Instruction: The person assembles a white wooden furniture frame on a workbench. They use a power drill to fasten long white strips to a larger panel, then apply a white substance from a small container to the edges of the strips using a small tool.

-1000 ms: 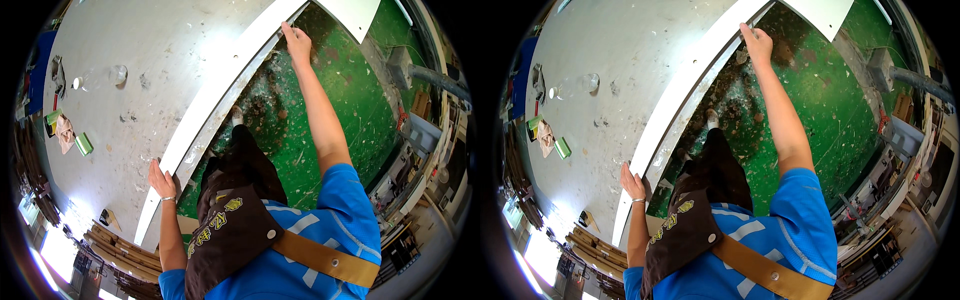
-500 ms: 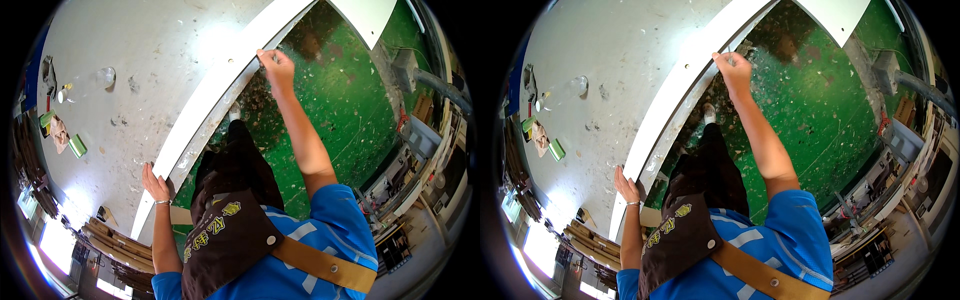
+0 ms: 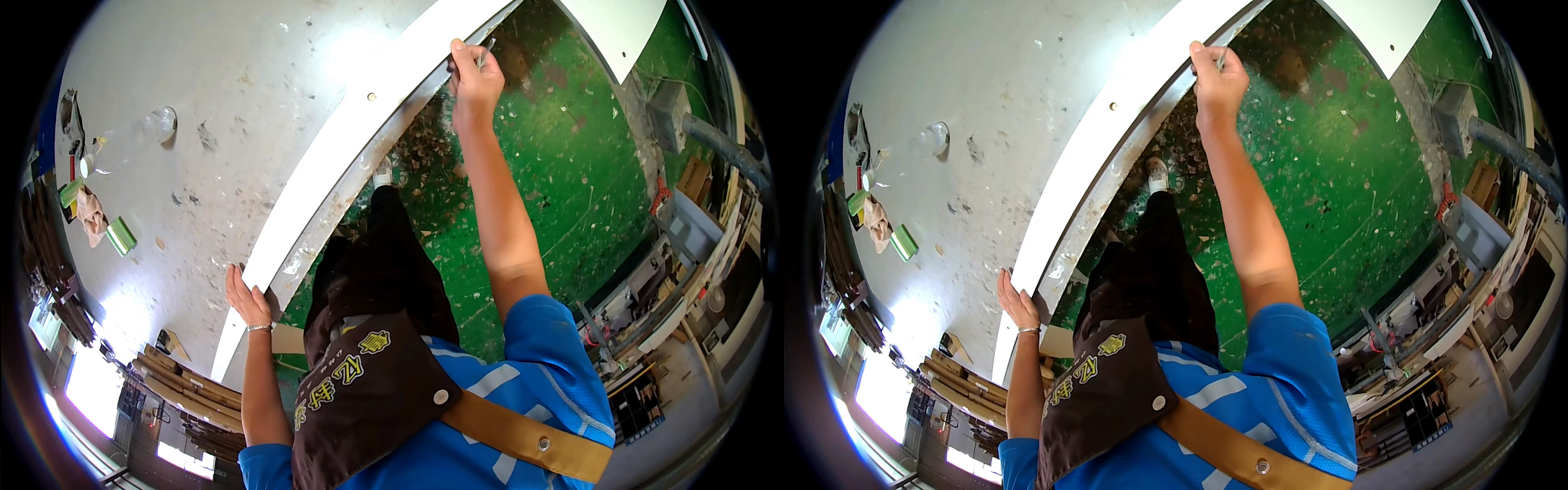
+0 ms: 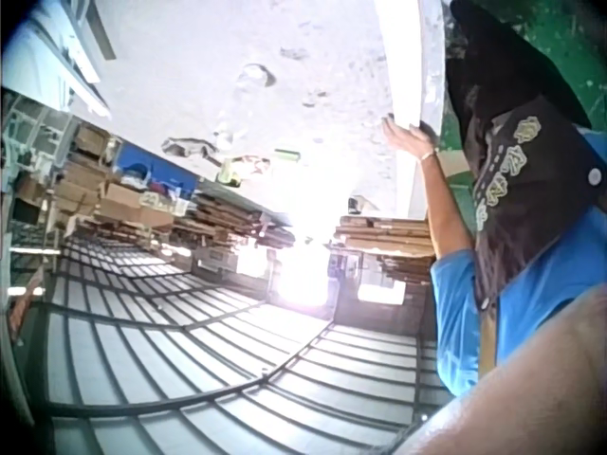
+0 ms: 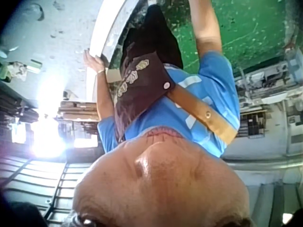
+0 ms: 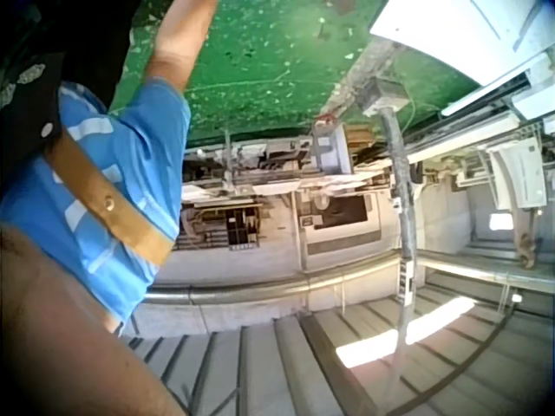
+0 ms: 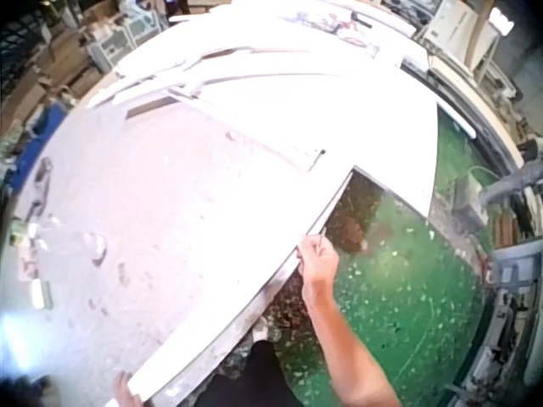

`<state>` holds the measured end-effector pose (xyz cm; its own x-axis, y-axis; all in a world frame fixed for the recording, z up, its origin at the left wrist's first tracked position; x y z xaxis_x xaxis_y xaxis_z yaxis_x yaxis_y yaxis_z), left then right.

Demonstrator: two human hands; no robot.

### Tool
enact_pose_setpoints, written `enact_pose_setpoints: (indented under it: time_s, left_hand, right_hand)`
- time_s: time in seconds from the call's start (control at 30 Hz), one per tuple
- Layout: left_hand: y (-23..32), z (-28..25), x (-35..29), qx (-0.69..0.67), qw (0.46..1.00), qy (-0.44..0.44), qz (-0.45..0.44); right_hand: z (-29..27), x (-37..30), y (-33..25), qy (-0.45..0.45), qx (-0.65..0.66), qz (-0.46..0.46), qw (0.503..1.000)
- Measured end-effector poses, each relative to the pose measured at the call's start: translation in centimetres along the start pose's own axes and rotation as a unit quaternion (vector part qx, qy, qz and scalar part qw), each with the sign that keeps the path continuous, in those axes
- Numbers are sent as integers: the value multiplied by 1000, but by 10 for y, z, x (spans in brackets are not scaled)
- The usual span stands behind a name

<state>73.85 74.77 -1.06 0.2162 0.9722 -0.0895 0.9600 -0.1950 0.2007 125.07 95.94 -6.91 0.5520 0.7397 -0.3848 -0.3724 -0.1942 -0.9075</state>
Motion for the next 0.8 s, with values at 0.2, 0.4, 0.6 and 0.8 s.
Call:
enact_pose_setpoints:
  time_s: [0.2, 0.4, 0.6, 0.8]
  left_hand:
    - [0, 0, 6, 4, 1000, 3, 10]
    - [-5, 10, -2, -42, 999, 14, -20]
    - [-4, -16, 7, -46, 997, 32, -49]
    - [-4, -20, -11, -46, 996, 53, -49]
  right_hand:
    - [24, -85, 46, -98, -102, 120, 983]
    - [7, -79, 38, -88, -88, 143, 982]
    - [-33, -82, 29, -38, -69, 154, 985]
    - [-33, -135, 29, -59, -137, 141, 979]
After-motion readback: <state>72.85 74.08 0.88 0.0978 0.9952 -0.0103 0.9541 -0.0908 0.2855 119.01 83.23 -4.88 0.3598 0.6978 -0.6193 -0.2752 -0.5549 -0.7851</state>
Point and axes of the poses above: each hand's wrist, its own x-axis towards the middle knuckle, its own z-axis out of the palm, y = z × x, the point moved 8 cm from there along x, towards the middle knuckle, and after that the axes turned 6 degrees about z, right-handed, at the moved point
